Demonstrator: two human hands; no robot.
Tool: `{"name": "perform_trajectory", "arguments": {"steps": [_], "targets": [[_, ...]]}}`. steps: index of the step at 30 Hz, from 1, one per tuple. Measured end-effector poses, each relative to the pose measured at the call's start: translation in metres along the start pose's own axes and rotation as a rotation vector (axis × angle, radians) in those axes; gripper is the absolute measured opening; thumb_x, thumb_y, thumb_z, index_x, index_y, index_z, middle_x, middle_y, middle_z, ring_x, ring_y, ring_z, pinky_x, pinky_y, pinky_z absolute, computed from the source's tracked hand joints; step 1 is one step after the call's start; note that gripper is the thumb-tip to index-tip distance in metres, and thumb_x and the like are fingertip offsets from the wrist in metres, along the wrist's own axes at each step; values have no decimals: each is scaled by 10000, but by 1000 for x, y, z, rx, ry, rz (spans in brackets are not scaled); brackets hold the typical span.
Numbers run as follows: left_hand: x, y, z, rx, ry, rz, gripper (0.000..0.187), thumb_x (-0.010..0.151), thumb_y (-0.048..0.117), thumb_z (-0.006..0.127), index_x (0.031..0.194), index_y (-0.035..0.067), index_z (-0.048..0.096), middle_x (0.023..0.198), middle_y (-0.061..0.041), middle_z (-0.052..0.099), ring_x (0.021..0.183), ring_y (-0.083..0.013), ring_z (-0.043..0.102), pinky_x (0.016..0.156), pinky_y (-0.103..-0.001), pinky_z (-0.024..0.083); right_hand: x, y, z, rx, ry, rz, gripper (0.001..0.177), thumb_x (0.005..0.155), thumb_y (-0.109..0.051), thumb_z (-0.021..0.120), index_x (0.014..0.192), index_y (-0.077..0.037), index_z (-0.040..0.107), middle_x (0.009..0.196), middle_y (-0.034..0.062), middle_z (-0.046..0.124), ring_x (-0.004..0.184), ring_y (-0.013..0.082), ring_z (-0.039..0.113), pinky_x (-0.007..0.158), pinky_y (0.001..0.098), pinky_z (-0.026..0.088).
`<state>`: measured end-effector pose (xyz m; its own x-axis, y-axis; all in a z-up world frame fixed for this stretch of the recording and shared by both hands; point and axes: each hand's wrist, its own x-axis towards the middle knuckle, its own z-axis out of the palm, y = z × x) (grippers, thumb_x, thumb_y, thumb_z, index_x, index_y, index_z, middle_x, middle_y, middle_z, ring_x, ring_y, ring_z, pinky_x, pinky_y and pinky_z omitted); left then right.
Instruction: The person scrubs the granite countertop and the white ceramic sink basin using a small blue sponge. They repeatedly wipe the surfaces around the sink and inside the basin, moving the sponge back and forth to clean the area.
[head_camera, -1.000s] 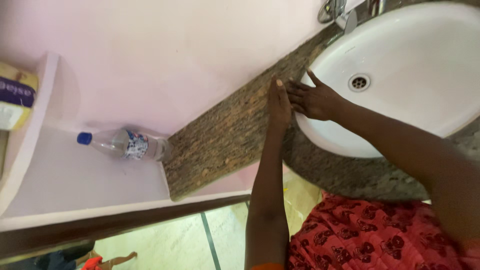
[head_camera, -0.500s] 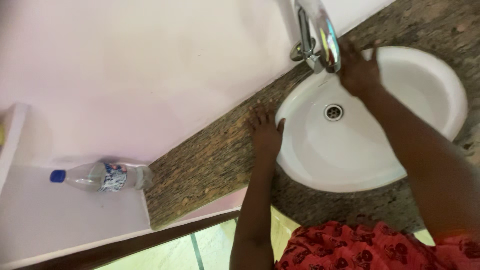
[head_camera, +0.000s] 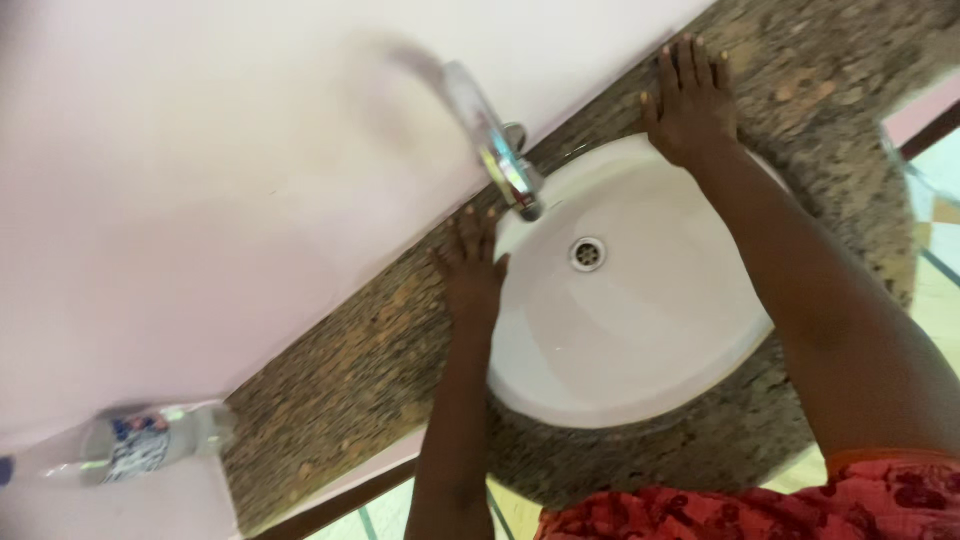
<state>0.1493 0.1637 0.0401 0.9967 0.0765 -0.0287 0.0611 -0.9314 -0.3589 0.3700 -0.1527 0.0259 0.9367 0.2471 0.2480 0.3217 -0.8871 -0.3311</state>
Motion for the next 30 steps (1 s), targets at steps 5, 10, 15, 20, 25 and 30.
{"name": "perform_trajectory", "arguments": {"steps": [5, 10, 15, 20, 25, 30], "targets": [[-7, 0, 8, -67, 123, -22, 740, 1057, 566, 412, 1672, 279, 117, 1748, -61, 55, 1593, -332, 123, 1221, -700, 155, 13, 72, -50, -30, -70, 204, 785, 1040, -552, 280, 1691, -127, 176, 1763, 152, 65, 1623, 349, 61, 1296, 527, 20], [0, 1, 9, -75, 124, -28, 736, 1042, 577, 430, 1655, 288, 143, 1738, -56, 76, 1586, -335, 131, 1220, -699, 150, -9, 141, -105, -2, -2, 203, 767, 1063, -570, 289, 1673, -108, 244, 1754, 177, 100, 1611, 368, 70, 1271, 570, 29], [-4, 1, 20, -93, 121, -35, 765, 1037, 544, 498, 1677, 296, 160, 1748, -69, 88, 1590, -339, 125, 1204, -708, 156, -51, 150, -112, -18, -129, -143, 776, 1091, -623, 227, 1653, -88, 239, 1737, 157, 122, 1609, 349, 110, 1308, 521, 71], [7, 36, 39, -310, 123, -129, 891, 962, 500, 560, 1670, 206, 105, 1762, -71, 86, 1599, -336, 98, 1228, -707, 100, -114, 127, -124, -108, -348, -286, 802, 1009, -651, 157, 1627, -143, 211, 1711, 144, 92, 1571, 316, 71, 1258, 493, 49], [-28, 161, 34, -560, -51, 210, 867, 1084, 585, 465, 1762, 178, 109, 1739, -94, 196, 1639, -308, 185, 1246, -848, -77, -193, 104, -119, -172, -362, -389, 732, 1030, -611, 119, 1610, -168, 169, 1716, 135, 86, 1582, 291, 40, 1273, 485, 11], [-95, 257, -21, -838, -173, 657, 889, 1022, 676, 303, 1676, 119, 75, 1765, -184, 63, 1613, -421, 54, 1230, -687, 107, -274, 68, -105, -222, -311, -268, 768, 1032, -582, 140, 1607, -76, 83, 1709, 129, 20, 1582, 267, -11, 1264, 458, -15]]}}
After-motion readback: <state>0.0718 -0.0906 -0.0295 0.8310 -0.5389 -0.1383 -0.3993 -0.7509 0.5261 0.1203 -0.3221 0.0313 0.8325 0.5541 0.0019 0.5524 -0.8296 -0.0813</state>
